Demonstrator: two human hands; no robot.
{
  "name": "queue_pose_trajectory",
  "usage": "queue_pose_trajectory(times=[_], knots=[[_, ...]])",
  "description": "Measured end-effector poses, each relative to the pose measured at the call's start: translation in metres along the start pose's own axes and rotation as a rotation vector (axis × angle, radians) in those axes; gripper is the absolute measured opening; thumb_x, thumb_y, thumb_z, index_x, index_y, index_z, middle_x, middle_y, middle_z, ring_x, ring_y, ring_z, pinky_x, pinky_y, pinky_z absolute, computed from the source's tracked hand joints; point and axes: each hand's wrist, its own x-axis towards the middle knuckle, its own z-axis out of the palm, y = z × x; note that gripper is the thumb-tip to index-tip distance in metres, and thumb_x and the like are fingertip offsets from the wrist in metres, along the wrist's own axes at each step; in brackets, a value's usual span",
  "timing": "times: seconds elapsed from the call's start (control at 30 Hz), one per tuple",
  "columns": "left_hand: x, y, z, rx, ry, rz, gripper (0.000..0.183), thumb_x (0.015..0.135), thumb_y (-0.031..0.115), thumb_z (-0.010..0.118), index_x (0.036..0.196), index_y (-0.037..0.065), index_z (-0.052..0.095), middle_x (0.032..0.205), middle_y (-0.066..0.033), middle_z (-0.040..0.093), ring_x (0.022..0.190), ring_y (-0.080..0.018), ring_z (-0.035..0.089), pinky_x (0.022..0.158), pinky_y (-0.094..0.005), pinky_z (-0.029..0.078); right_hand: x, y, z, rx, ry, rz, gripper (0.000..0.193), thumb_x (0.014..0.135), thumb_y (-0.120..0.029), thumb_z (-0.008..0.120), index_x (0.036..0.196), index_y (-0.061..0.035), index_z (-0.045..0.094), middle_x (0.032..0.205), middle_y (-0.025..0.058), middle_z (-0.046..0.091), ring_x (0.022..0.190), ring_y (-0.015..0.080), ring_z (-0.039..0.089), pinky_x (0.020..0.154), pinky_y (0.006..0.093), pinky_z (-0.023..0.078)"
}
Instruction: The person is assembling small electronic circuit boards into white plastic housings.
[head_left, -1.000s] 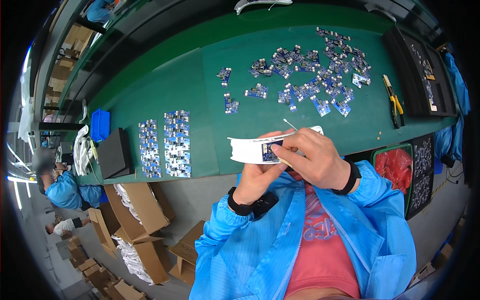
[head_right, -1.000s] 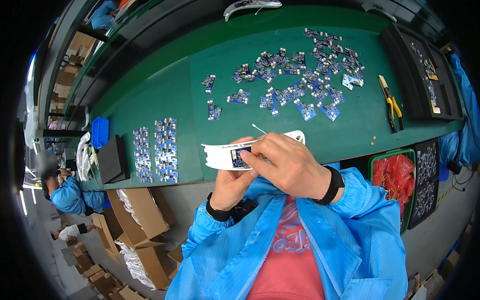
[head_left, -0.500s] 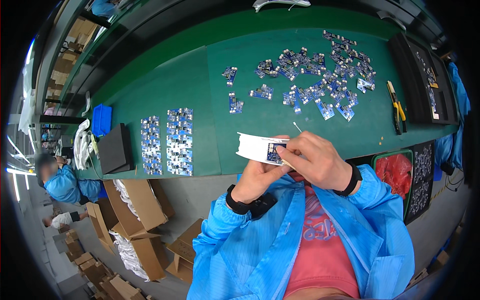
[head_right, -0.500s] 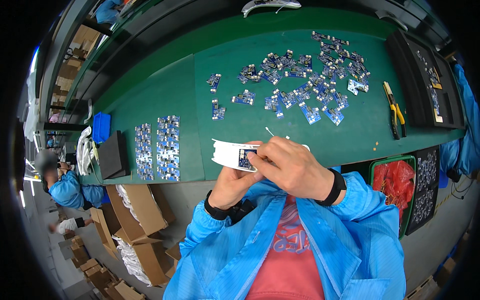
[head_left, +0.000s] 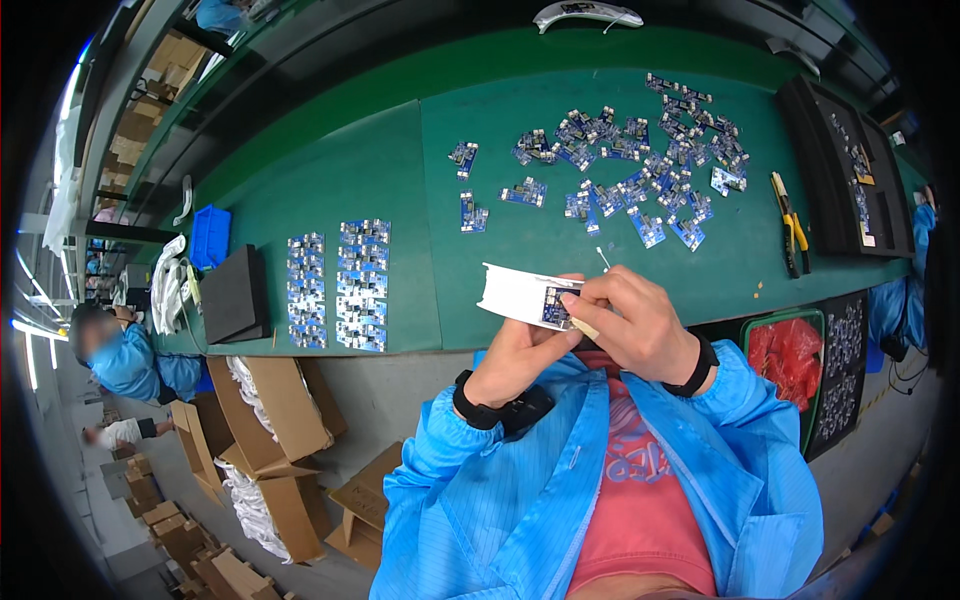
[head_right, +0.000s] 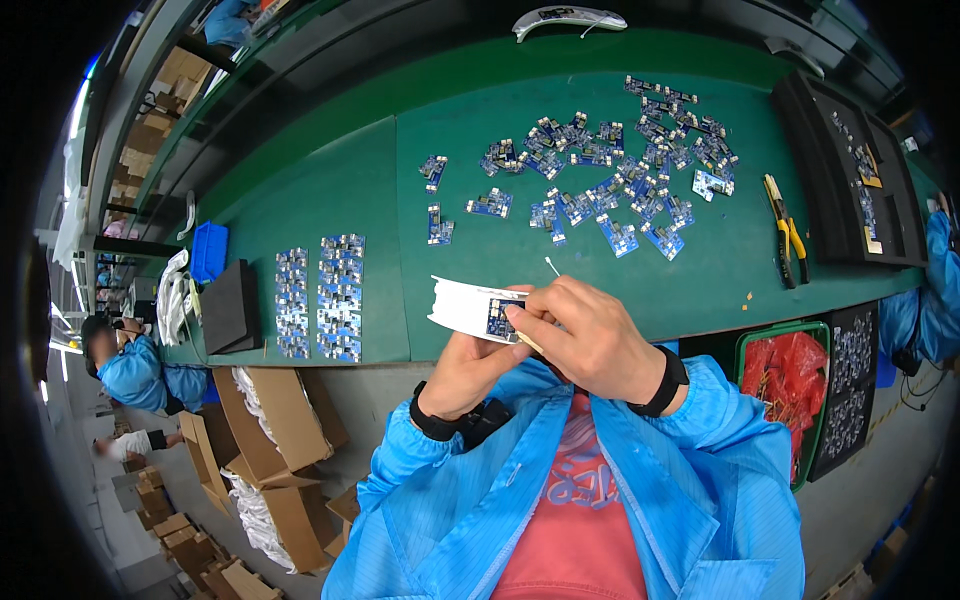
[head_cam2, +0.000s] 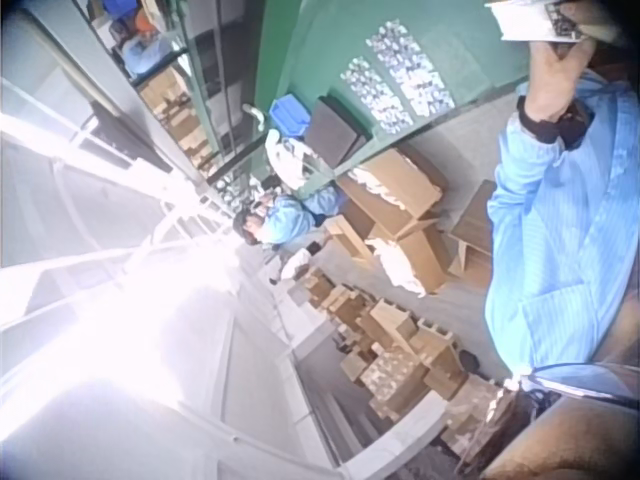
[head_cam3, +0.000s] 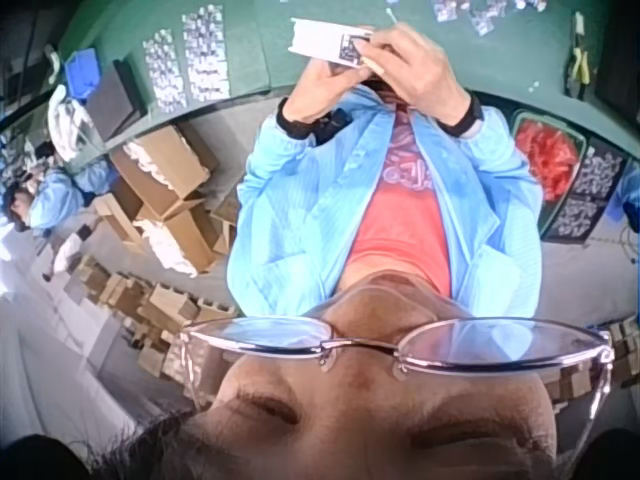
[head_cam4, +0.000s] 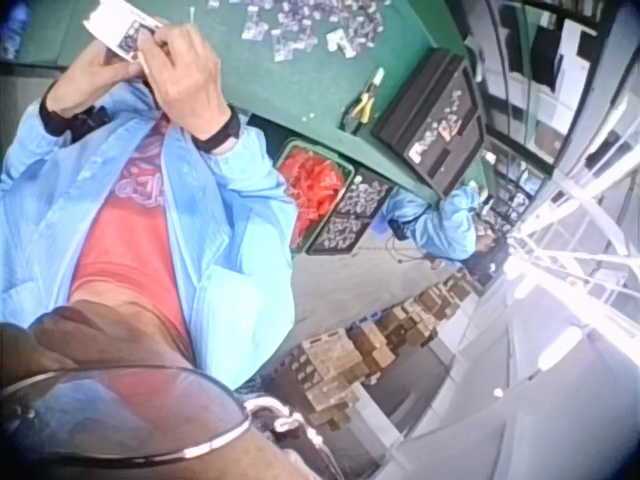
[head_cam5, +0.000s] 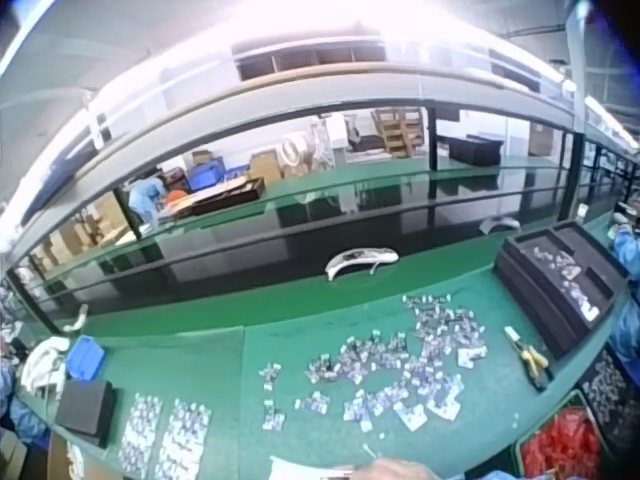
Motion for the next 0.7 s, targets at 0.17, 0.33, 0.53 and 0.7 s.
queue_pose_trajectory(times=[0.17, 0.33, 0.53, 0.7], knots=[[-0.003, -0.006, 0.01, -0.375, 0.123, 0.063, 0.043, 0.096, 0.008, 0.046, 0.136, -0.002, 0.036, 0.129, -0.0144, 0.05, 0.119, -0.0262, 0.052, 0.099, -0.0427, 0.047, 0.001, -0.002, -0.005, -0.031, -0.024, 0.033, 0.033, 0.069, 0.001, 0.068, 0.101, 0.0038, 0.063, 0.087, 0.0113, 0.057, 0.073, 0.0246, 0.059, 0.057, 0.0337, 0.05], [-0.004, -0.012, 0.016, -0.12, 0.194, 0.178, 0.039, 0.097, 0.011, 0.042, 0.134, -0.003, 0.037, 0.126, -0.0165, 0.052, 0.115, -0.0287, 0.056, 0.095, -0.045, 0.051, -0.002, -0.004, 0.0, -0.023, 0.053, 0.003, 0.033, 0.069, 0.0, 0.066, 0.102, 0.0036, 0.064, 0.088, 0.0115, 0.058, 0.072, 0.0248, 0.058, 0.056, 0.0337, 0.048], [0.001, -0.014, 0.013, -0.049, 0.209, 0.159, 0.036, 0.097, 0.012, 0.04, 0.129, -0.005, 0.041, 0.124, -0.0172, 0.053, 0.112, -0.0296, 0.058, 0.094, -0.0465, 0.052, -0.004, -0.001, -0.009, -0.046, -0.029, 0.027, 0.032, 0.071, -0.003, 0.066, 0.102, 0.0014, 0.065, 0.091, 0.011, 0.059, 0.077, 0.0242, 0.058, 0.065, 0.0363, 0.049], [0.002, -0.004, 0.013, -0.261, 0.139, 0.15, 0.034, 0.098, 0.009, 0.042, 0.128, -0.006, 0.042, 0.12, -0.0162, 0.056, 0.11, -0.0259, 0.059, 0.092, -0.0427, 0.054, 0.004, 0.009, -0.027, 0.169, 0.058, 0.279, 0.028, 0.079, -0.007, 0.064, 0.106, -0.0012, 0.065, 0.093, 0.0108, 0.059, 0.083, 0.025, 0.059, 0.071, 0.0352, 0.048]])
